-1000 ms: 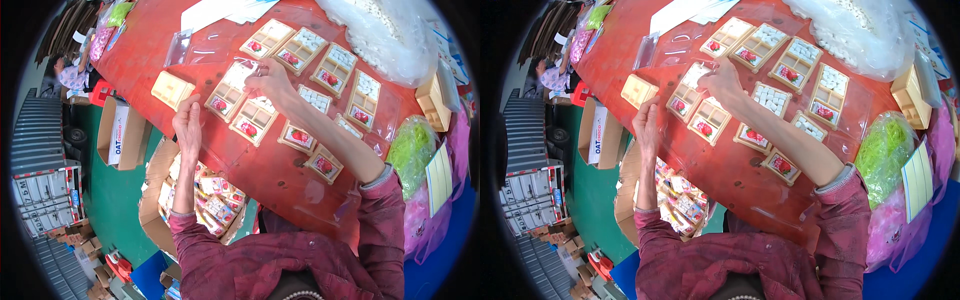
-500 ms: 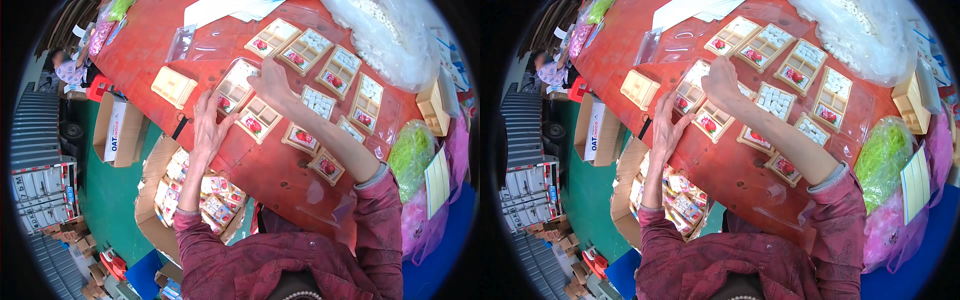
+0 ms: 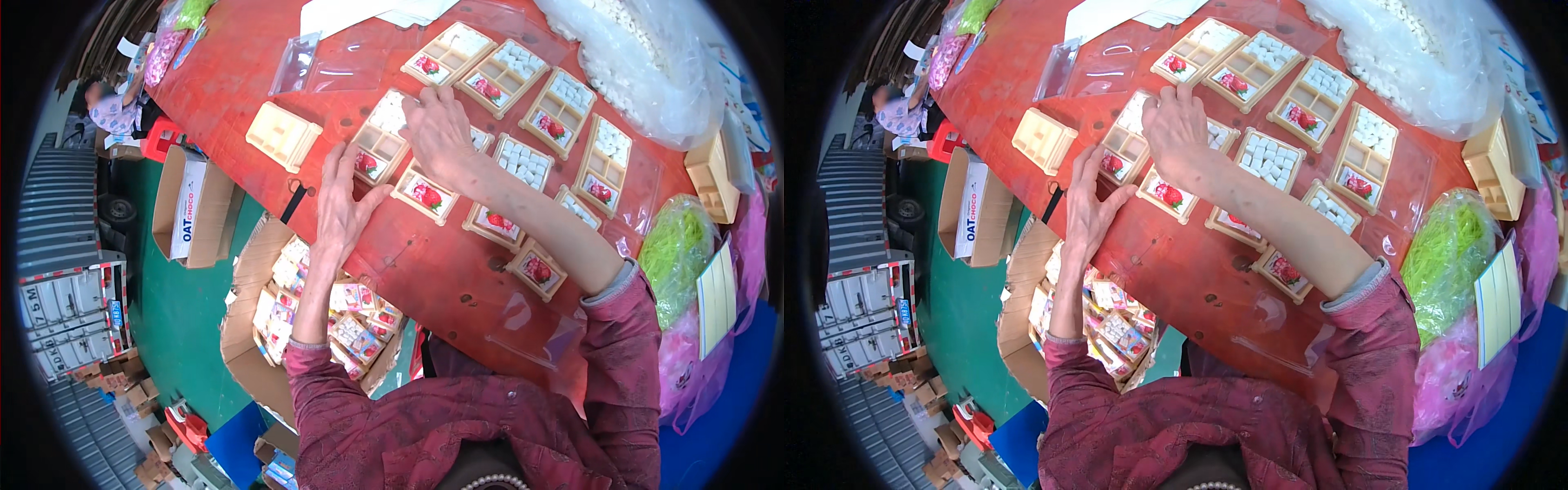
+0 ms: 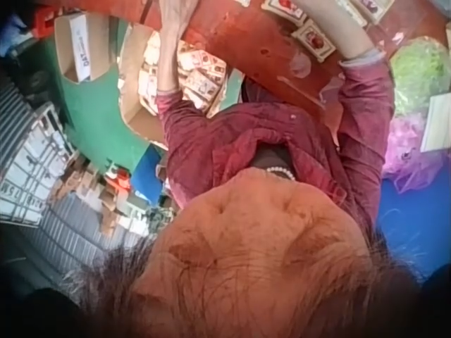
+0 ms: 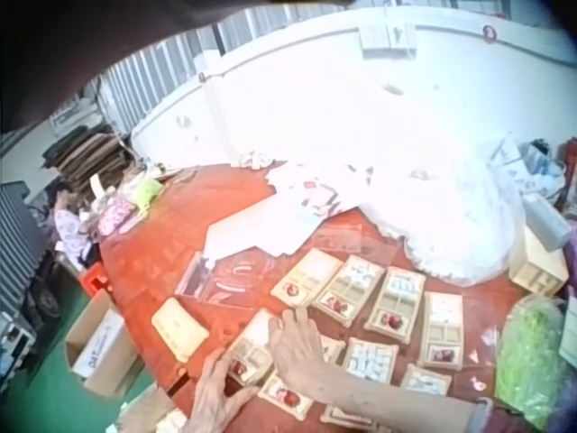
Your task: Organizing and packaging small items into partitioned wooden trays and plastic bags.
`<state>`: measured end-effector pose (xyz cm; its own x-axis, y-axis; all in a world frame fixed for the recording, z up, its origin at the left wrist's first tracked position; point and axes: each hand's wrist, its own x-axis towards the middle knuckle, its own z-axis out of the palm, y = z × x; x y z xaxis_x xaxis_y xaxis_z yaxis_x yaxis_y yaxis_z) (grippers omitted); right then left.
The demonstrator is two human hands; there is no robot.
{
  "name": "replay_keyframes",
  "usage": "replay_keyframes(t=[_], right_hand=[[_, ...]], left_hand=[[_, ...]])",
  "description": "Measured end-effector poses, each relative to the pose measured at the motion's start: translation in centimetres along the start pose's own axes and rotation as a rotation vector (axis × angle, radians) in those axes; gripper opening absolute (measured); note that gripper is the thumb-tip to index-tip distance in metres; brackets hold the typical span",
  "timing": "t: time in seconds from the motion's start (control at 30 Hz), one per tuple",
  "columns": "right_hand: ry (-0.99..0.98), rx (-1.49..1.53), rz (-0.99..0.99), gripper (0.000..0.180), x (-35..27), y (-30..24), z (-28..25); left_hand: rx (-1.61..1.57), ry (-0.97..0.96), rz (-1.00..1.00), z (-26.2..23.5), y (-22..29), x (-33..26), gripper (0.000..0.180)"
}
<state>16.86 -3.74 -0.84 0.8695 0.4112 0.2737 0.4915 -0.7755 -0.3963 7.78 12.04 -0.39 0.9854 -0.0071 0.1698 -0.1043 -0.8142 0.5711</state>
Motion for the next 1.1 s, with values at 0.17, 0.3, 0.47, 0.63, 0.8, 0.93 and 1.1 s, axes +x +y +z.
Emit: replay_keyframes(t=[0.17,0.3,0.47,0.63,0.8,0.93,1.1], right_hand=[[-0.052,0.000,-0.027,0.033,-0.2,-0.1,-0.3],[0.076,-0.066,-0.241,0.037,-0.5,0.1,0.4],[-0.004,-0.171,-0.306,0.046,-1.1,-0.5,2.7],[-0.094,-0.197,-0.251,0.050,-1.4,-0.7,2.0],[-0.173,-0.117,-0.178,0.062,-1.3,-1.2,1.7],[-0.154,-0.120,-0.187,0.070,-1.5,-1.4,2.1],[-0.135,-0.089,-0.189,0.071,-1.6,-1.0,1.8]], left_hand=[[0.058,0.093,0.026,0.3,-0.4,-0.8,0.063],[0.018,0.063,0.015,0.6,-0.3,-0.8,0.061],[0.061,0.098,0.039,0.0,0.5,-1.2,0.057],[0.226,0.233,-0.109,-1.0,-0.8,-3.2,0.043],[0.365,0.293,-0.072,-1.5,-2.2,-4.6,0.034],[0.221,0.364,-0.134,-1.1,-2.8,-4.7,0.028],[0.099,0.358,-0.155,-1.8,-2.9,-4.8,0.025]])
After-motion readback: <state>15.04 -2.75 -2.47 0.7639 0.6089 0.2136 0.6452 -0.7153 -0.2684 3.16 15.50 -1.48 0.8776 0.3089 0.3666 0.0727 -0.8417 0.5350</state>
